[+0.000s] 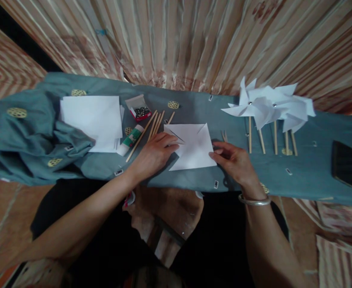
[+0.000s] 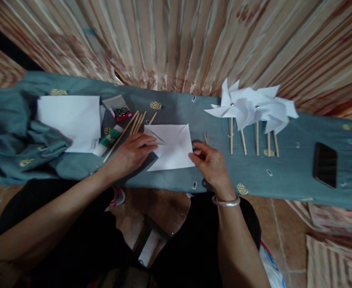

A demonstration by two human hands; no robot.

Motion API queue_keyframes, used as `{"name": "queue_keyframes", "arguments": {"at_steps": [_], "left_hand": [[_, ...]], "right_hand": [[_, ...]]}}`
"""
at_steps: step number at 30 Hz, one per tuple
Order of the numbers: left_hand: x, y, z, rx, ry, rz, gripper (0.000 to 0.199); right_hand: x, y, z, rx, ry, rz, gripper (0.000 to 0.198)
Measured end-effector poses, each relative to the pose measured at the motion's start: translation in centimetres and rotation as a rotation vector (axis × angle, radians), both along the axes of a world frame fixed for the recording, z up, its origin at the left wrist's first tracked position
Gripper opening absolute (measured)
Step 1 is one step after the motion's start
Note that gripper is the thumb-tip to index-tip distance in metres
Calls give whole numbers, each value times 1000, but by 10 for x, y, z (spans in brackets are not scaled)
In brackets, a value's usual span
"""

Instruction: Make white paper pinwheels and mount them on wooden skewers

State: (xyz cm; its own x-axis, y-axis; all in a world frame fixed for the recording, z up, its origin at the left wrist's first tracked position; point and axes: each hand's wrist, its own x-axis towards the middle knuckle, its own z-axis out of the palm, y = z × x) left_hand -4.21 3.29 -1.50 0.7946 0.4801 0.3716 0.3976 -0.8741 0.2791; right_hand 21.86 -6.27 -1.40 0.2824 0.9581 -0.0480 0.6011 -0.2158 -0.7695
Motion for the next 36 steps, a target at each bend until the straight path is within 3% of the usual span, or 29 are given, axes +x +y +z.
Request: {"name": "queue_keyframes", "arguments": {"at_steps": [4, 8, 11, 17, 22, 26, 30, 36], "left_hand": [[3, -4, 2, 26, 7, 16, 27], [6, -14, 3, 17, 5, -8, 24], [7, -23, 2, 7, 11, -70, 33], [11, -31, -3, 27, 66, -112, 26], [13, -31, -5, 92, 22, -100, 22], [11, -29, -5, 73, 18, -84, 25], [10, -29, -4, 29, 22, -71, 27], [10, -30, -3, 52, 38, -79, 27]], "right_hand": [[-8, -5, 5, -42, 25, -46, 48], [-14, -8, 10, -79, -27, -68, 46], [-19, -10, 15, -96, -62, -63, 42], [-26, -15, 19, -53, -189, -14, 25], [-22, -18, 22, 41, -296, 0, 23], [-16, -18, 19, 151, -124, 118, 29], [-18, -16, 13, 126, 98, 211, 31], [-22, -8, 4, 171, 253, 196, 8]]}}
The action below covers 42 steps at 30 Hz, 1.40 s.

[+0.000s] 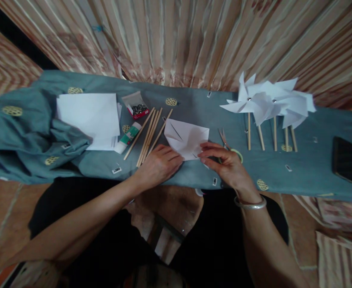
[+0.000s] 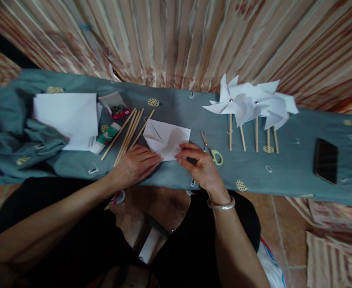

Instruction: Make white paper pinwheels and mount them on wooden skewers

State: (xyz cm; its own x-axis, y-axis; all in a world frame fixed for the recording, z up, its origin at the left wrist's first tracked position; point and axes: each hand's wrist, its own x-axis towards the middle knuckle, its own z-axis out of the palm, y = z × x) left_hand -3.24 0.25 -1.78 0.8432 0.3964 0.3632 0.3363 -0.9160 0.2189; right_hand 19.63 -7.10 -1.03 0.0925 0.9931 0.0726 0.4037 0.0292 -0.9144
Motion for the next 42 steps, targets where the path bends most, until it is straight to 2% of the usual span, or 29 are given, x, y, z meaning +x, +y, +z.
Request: {"name": "queue_keyframes", "arguments": {"at_steps": [7, 11, 16, 25, 32, 42], "left_hand": [[0, -4, 0, -8, -7, -17, 23], [0, -6, 1, -59, 19, -7, 22], [0, -9, 0, -66, 42, -32, 32], [2, -9, -3, -79, 36, -32, 27], [4, -10, 1, -142, 36, -18, 26], [3, -11, 0, -127, 28, -13, 26]], "right_hand": [[-3, 9, -6, -24, -35, -108, 6], [-11, 13, -3, 1, -108, -84, 4], [-25, 20, -3, 75, -258, -98, 8], [-37, 29, -9, 115, -447, -108, 11], [-40, 28, -8, 123, -486, -123, 13], [-39, 27, -8, 124, -463, -115, 12]]}}
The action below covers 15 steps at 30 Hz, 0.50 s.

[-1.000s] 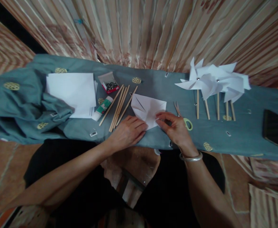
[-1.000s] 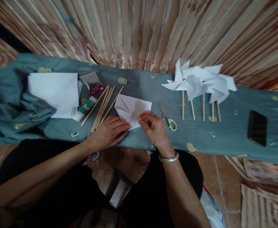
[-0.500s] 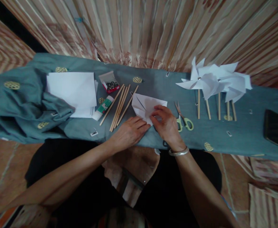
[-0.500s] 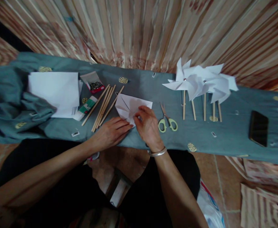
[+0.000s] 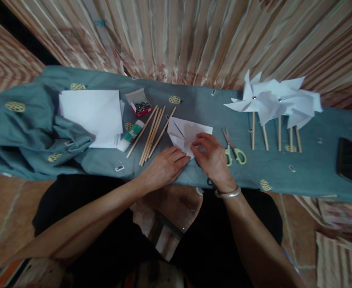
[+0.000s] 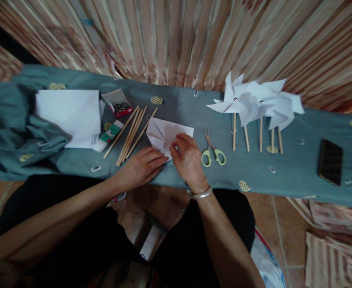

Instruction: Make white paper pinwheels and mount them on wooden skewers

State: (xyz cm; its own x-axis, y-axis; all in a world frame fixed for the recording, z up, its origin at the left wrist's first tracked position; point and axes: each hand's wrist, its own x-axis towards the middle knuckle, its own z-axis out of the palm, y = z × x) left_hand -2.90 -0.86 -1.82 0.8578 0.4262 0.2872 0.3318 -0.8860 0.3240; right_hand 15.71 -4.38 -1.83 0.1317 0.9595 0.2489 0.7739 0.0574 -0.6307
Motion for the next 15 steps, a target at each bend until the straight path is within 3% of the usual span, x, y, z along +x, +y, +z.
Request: {"name": "queue_keyframes", "arguments": {"at_steps": [15], "left_hand": [[2, -2, -1, 33, 18, 8, 22]], "right_hand": [[-2, -1, -2, -1, -4, 22, 14]]}}
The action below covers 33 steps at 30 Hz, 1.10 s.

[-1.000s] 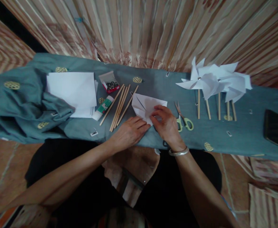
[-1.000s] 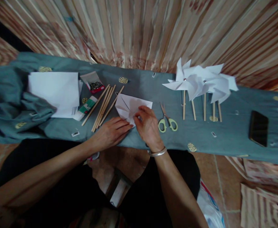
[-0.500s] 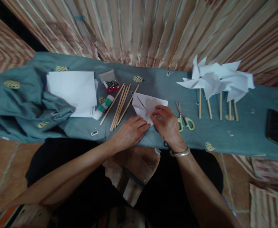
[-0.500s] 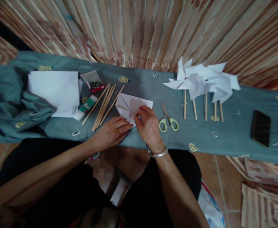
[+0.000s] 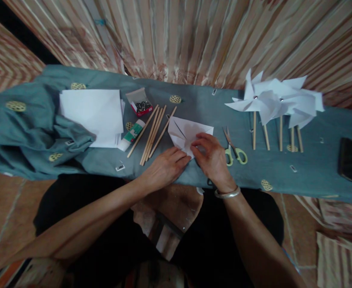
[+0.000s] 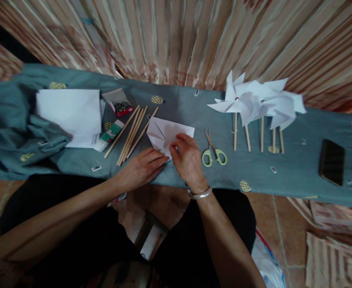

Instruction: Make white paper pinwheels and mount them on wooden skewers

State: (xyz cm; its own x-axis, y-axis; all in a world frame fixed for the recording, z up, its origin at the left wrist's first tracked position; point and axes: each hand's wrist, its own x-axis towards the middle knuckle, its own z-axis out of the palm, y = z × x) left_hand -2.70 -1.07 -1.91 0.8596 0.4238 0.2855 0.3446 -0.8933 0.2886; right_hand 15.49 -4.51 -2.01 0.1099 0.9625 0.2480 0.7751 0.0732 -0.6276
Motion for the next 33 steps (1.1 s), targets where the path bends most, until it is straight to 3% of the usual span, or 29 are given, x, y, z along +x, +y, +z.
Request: {"name": "queue_keyframes", "arguments": {"at_steps": [11, 23, 33], "left_hand": [[1, 0, 1, -18, 12, 1, 22], [1, -1, 2, -74, 28, 2, 18], [0, -1, 0, -48, -6, 22, 17]], "right_hand": [[-5, -3, -1, 29, -105, 19, 21], [-22, -16, 6, -64, -444, 104, 33], [-25, -14, -1, -32, -425, 100, 33]]}}
